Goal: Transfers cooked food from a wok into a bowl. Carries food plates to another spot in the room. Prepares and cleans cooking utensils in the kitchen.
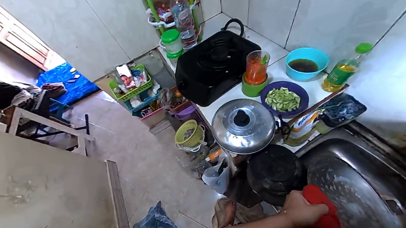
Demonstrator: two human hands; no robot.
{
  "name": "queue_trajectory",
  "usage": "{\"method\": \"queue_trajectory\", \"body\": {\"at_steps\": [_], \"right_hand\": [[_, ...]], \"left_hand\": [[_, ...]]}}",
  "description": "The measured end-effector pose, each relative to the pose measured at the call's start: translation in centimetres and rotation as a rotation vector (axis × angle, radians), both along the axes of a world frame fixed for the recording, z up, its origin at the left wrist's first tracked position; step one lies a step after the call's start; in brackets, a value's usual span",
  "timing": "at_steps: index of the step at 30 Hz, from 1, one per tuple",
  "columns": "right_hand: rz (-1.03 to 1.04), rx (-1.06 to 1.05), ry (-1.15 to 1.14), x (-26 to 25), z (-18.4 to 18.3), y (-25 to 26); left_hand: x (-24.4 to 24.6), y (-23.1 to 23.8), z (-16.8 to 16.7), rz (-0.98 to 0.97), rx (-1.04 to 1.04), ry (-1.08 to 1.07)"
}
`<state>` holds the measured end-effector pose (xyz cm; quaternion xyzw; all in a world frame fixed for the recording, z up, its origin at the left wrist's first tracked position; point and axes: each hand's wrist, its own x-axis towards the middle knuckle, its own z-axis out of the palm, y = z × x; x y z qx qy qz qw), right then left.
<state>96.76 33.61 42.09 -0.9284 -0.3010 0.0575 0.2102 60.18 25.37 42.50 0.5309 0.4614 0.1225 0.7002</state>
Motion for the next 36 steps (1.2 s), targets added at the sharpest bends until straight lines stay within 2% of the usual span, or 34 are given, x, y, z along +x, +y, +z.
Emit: {"method": "queue_trajectory", "body": {"at_steps": [2, 5, 9, 12, 16, 22, 27, 36], "right_hand": [[-0.008, 0.141, 0.082, -1.1, -0.3, -1.2], [0.002, 0.549, 0.273, -3.0, -1.2, -3.0], [-0.223, 0.855, 0.819, -3.2, -2.4, -5.4], [-0.369, 0.972, 1.116, -1.3, -2.6, -6.8], [-0.347, 0.824, 1.156, -0.3, -2.7, -9.0], [-0.192, 0.394, 1.149, -1.5, -0.2, -9.6], [-0.360, 0.463, 1.215, -0.1, -0.7, -9.3], [-0.295, 0.442, 1.193, 1.3, -2.0, -10.6]], "left_hand": [[0.4, 0.2, 0.1, 0.014, -0.027, -0.010], [1.1, 0.8, 0.9, 0.034, -0.026, -0.039], [1.7, 1.3, 1.5, 0.032, -0.010, -0.036], [2.6, 1.9, 1.9, 0.043, -0.003, -0.037], [3.4, 1.9, 2.0, 0.060, 0.026, -0.047], [3.3, 1.8, 3.5, 0.139, -0.006, -0.027], [4.0, 1.8, 3.1, 0.175, -0.009, -0.051], [4.1, 1.8, 3.4, 0.135, 0.002, 0.072]]}}
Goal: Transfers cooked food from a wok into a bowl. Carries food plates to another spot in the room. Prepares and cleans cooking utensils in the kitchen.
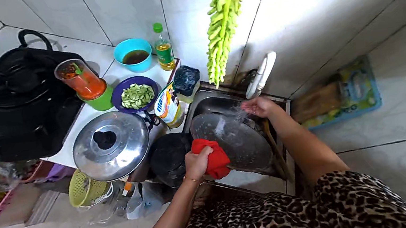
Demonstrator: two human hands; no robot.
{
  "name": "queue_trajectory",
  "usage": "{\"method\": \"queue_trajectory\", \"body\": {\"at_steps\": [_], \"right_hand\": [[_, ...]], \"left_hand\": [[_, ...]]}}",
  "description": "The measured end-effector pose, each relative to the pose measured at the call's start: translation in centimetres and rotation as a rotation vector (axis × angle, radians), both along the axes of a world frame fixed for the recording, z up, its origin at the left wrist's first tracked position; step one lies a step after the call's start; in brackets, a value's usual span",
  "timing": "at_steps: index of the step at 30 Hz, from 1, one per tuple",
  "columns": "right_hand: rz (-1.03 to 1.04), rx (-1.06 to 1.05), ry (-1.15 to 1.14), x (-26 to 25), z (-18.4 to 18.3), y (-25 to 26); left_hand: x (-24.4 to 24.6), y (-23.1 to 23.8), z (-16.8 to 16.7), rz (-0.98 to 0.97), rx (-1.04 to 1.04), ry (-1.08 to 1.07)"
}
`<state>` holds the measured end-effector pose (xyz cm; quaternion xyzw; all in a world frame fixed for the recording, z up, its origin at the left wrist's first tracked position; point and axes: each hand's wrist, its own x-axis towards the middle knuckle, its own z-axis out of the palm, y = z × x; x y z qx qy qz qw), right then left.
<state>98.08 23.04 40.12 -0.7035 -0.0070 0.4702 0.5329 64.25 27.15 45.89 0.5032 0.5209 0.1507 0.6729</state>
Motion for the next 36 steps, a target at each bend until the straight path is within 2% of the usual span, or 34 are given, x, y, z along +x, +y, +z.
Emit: {"method": "queue_trajectory", "body": {"at_steps": [6, 12, 15, 17, 19, 21, 22, 24, 26, 29, 31, 33, 36], "right_hand": [[-0.088, 0.053, 0.013, -0.6, 0.7, 0.2], [-0.463, 0.325, 0.274, -0.4, 0.9, -0.7], [-0.616, 0.418, 0.157, 2.4, 2.8, -0.7], [-0.559, 0.402, -0.008, 4.2, 5.2, 0.4], [-0.289, 0.293, -0.086, 6.1, 7.1, 2.3], [-0.055, 0.184, -0.101, 7.3, 7.4, 3.9], [-0.016, 0.147, -0.118, 7.5, 7.2, 4.4], [-0.087, 0.042, -0.283, 7.0, 5.7, 4.1], [-0.099, -0.147, -0.485, 5.9, 3.7, 1.3], [0.198, -0.393, -0.522, 4.8, -1.0, -1.9], [0.149, -0.292, -0.400, 3.5, -2.1, -1.9], [-0.007, -0.080, -0.202, 2.8, -1.8, -1.3], [-0.065, 0.138, 0.055, 1.1, -1.3, -0.3]], "left_hand": [[-0.7, 0.2, 0.4, 0.013, -0.041, 0.008], [-1.1, -0.3, 0.0, 0.009, -0.018, 0.003], [-1.0, -0.5, -0.1, 0.043, -0.035, -0.017], [-1.0, -0.6, 0.0, 0.058, -0.068, -0.026], [-0.8, -0.5, 0.1, 0.077, -0.084, -0.051], [-0.7, -0.6, 0.2, 0.097, -0.104, -0.072], [-0.7, -0.6, 0.3, 0.107, -0.115, -0.082], [-0.5, -0.6, 0.6, 0.121, -0.139, -0.100], [-0.4, -0.6, 1.4, 0.105, -0.157, -0.105], [-1.3, -0.3, 2.4, 0.038, -0.157, -0.061], [-1.9, 0.2, 2.5, 0.012, -0.147, -0.049], [-1.8, 0.5, 2.4, -0.019, -0.140, -0.021], [-1.5, 0.3, 2.3, -0.058, -0.151, 0.003]]}}
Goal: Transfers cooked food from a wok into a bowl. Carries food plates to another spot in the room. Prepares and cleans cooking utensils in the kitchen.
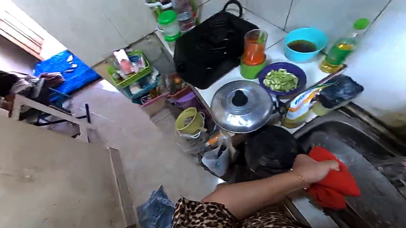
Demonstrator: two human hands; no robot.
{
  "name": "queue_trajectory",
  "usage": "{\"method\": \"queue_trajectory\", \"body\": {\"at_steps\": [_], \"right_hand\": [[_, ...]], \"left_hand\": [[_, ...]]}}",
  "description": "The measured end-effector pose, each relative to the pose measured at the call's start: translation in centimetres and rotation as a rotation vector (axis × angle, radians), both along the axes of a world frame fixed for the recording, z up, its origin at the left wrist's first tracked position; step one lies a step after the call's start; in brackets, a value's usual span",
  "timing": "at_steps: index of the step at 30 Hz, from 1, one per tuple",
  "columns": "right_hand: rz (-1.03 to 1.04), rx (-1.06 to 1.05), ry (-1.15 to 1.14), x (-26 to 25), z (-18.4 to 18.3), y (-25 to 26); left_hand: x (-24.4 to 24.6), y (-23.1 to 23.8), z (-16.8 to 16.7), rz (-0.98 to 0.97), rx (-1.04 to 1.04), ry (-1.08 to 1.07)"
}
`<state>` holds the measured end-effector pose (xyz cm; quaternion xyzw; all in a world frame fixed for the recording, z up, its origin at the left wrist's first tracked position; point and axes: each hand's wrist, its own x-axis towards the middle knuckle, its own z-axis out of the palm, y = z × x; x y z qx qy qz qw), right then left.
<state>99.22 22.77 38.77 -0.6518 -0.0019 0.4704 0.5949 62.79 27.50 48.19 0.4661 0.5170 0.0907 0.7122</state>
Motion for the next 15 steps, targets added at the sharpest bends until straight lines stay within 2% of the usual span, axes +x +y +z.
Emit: {"method": "queue_trajectory", "body": {"at_steps": [4, 7, 9, 13, 15], "right_hand": [[-0.114, 0.110, 0.080, -0.8, -0.7, 0.1], [-0.150, 0.189, 0.120, 0.6, 0.3, -0.8], [-0.163, 0.170, 0.072, 1.5, 2.0, -1.2], [-0.339, 0.181, -0.114, 2.0, 8.5, 0.5], [-0.191, 0.162, -0.232, 4.2, 9.1, 2.5]], "left_hand": [[0.6, -0.2, -0.9, 0.026, -0.016, -0.025], [0.7, -0.1, -0.8, 0.046, -0.025, -0.044], [0.4, -0.3, -0.6, 0.096, -0.014, -0.048], [1.4, -1.0, -0.1, 0.154, 0.005, -0.109], [1.9, -1.1, -0.3, 0.179, -0.024, -0.144]]}}
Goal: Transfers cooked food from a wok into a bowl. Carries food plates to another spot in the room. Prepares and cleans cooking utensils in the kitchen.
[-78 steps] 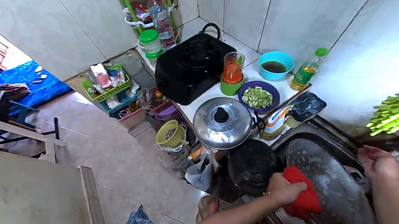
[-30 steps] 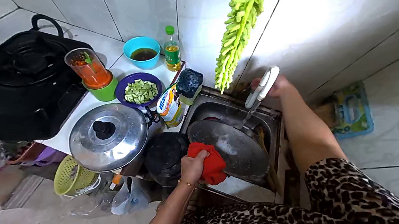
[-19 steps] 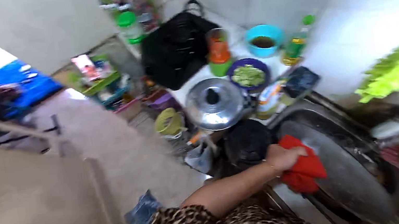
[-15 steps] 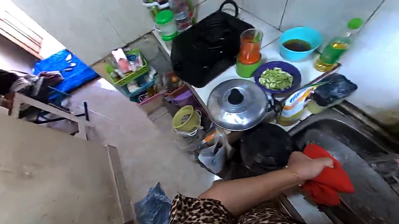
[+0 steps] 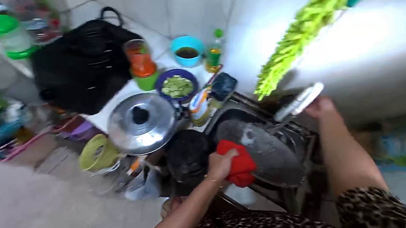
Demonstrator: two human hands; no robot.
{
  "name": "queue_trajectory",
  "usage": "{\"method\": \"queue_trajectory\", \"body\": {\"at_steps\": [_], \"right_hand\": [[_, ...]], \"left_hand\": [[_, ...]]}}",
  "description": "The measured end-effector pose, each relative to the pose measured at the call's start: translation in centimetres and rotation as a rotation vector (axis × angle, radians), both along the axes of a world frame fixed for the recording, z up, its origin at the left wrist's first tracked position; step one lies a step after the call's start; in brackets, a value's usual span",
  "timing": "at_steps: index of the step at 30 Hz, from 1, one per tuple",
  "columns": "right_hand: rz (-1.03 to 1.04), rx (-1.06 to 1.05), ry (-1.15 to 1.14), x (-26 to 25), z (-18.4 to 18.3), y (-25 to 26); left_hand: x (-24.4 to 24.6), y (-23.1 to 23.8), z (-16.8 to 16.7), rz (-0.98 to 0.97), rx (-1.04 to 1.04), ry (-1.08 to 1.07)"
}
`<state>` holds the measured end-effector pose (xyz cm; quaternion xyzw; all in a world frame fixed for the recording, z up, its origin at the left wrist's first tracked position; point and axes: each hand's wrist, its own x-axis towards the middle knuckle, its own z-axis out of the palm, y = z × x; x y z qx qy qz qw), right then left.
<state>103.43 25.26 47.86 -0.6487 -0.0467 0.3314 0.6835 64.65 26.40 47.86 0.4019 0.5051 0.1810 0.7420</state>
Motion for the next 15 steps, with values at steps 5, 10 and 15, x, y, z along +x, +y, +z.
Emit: {"method": "queue_trajectory", "body": {"at_steps": [5, 10, 15], "right_hand": [[0.474, -0.137, -0.037, 3.6, -1.1, 2.8], [0.183, -0.595, -0.298, 1.0, -5.1, -1.3], [0.629, -0.966, -0.146, -0.4, -10.8, -6.9]], "left_hand": [[0.9, -0.4, -1.4, 0.061, -0.034, -0.046], [0.7, -0.3, -1.5, 0.056, -0.056, -0.009], [-0.2, 1.3, -0.6, -0.064, -0.102, 0.047]]}}
